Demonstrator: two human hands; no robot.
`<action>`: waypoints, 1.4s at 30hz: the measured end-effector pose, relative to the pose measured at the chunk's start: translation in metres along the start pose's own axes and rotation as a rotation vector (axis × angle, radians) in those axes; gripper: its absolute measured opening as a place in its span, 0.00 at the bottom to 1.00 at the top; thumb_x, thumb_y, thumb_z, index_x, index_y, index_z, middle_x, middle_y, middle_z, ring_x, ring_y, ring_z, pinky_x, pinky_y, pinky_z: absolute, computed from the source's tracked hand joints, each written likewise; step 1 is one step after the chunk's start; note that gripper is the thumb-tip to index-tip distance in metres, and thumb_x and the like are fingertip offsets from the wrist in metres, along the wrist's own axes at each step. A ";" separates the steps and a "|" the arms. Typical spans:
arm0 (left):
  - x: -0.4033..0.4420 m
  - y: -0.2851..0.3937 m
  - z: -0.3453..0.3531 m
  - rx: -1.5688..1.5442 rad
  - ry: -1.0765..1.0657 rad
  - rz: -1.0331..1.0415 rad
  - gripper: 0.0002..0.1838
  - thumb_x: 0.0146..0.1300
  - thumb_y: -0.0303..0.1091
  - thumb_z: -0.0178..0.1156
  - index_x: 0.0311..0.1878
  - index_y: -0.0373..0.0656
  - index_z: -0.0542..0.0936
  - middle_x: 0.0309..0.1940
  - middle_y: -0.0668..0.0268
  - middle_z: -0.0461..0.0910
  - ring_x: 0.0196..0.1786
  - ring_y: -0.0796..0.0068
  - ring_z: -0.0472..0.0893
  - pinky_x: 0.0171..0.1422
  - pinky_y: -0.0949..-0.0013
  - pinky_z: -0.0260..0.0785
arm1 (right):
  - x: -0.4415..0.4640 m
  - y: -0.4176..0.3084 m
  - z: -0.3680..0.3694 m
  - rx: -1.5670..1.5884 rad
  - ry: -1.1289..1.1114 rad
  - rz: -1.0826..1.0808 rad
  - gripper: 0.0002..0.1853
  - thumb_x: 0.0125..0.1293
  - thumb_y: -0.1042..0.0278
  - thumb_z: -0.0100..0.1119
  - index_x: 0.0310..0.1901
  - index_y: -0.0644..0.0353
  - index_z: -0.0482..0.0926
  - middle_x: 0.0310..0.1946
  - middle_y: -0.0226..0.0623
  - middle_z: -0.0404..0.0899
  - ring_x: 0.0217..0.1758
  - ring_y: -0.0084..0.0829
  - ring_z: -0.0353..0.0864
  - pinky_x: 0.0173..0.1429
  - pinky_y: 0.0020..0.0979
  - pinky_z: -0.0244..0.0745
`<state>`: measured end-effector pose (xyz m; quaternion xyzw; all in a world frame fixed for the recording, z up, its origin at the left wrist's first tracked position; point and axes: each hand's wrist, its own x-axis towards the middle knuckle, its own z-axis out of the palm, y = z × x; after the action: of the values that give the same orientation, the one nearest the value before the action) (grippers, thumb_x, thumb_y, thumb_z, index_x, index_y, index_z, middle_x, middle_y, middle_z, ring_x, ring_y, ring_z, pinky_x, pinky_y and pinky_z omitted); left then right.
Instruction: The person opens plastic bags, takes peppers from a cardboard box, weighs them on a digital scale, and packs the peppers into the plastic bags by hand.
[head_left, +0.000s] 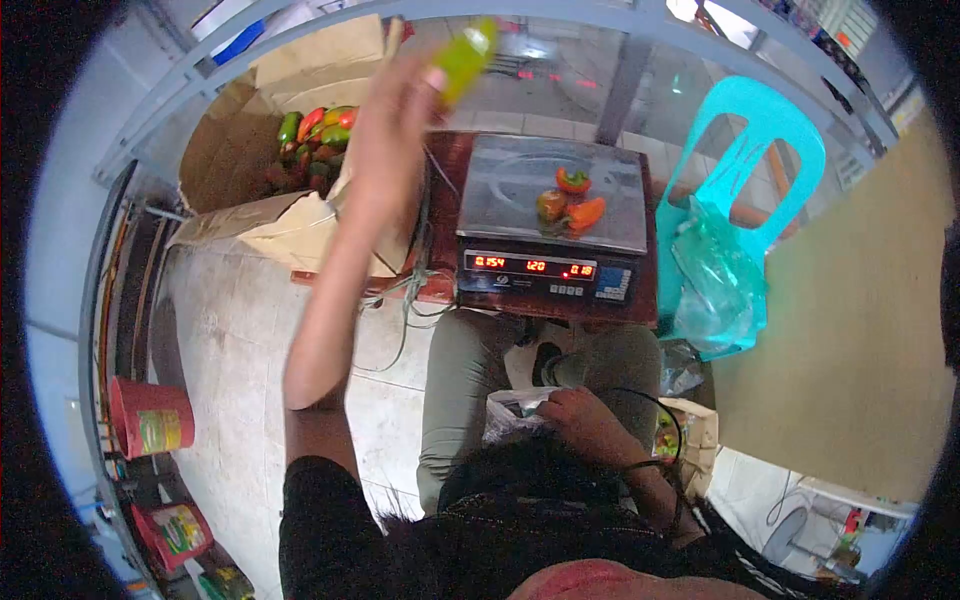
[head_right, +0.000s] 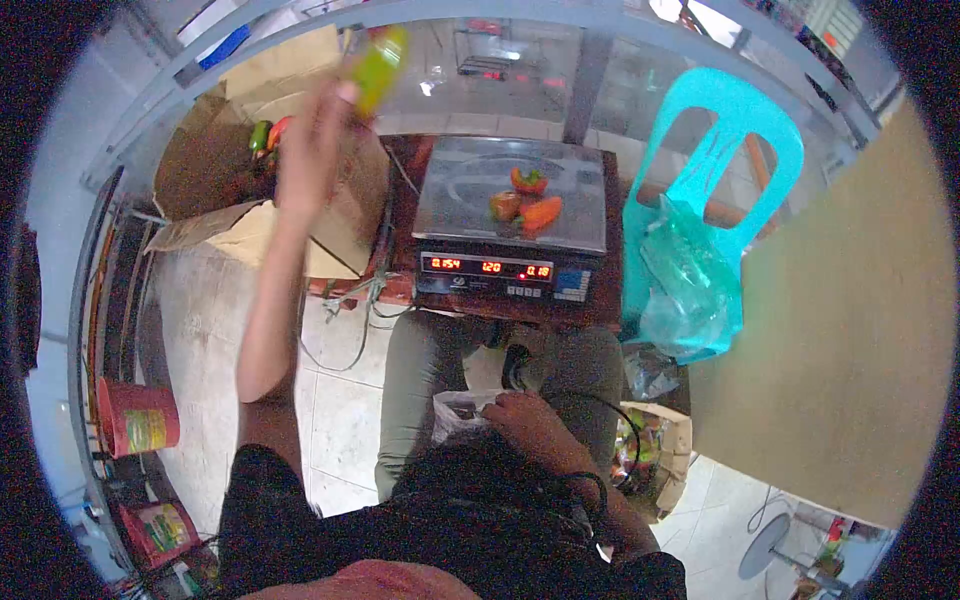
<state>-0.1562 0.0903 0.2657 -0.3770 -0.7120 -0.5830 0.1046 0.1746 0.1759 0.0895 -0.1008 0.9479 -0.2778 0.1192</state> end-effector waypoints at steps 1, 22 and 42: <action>0.015 0.005 -0.028 0.044 0.073 0.044 0.20 0.71 0.42 0.51 0.59 0.39 0.74 0.33 0.64 0.79 0.31 0.79 0.77 0.38 0.74 0.71 | 0.006 -0.003 -0.003 -0.030 -0.030 0.005 0.09 0.65 0.69 0.49 0.44 0.58 0.76 0.38 0.38 0.75 0.45 0.40 0.76 0.52 0.42 0.68; 0.075 -0.212 -0.156 0.747 -0.156 -0.130 0.18 0.66 0.45 0.50 0.43 0.40 0.80 0.38 0.47 0.80 0.46 0.45 0.79 0.52 0.50 0.69 | 0.061 -0.034 -0.013 -0.001 -0.060 -0.054 0.09 0.62 0.72 0.52 0.44 0.57 0.76 0.39 0.38 0.76 0.48 0.40 0.75 0.55 0.40 0.67; 0.085 -0.338 -0.098 0.899 -0.536 -0.038 0.17 0.60 0.35 0.56 0.52 0.42 0.77 0.50 0.53 0.78 0.52 0.54 0.79 0.60 0.56 0.69 | 0.077 -0.018 -0.001 -0.065 -0.158 -0.139 0.11 0.61 0.73 0.53 0.46 0.56 0.76 0.39 0.35 0.77 0.46 0.38 0.76 0.50 0.39 0.69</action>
<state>-0.4660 0.0244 0.0908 -0.4178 -0.9005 -0.1046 0.0596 0.1032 0.1415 0.0877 -0.1916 0.9347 -0.2458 0.1707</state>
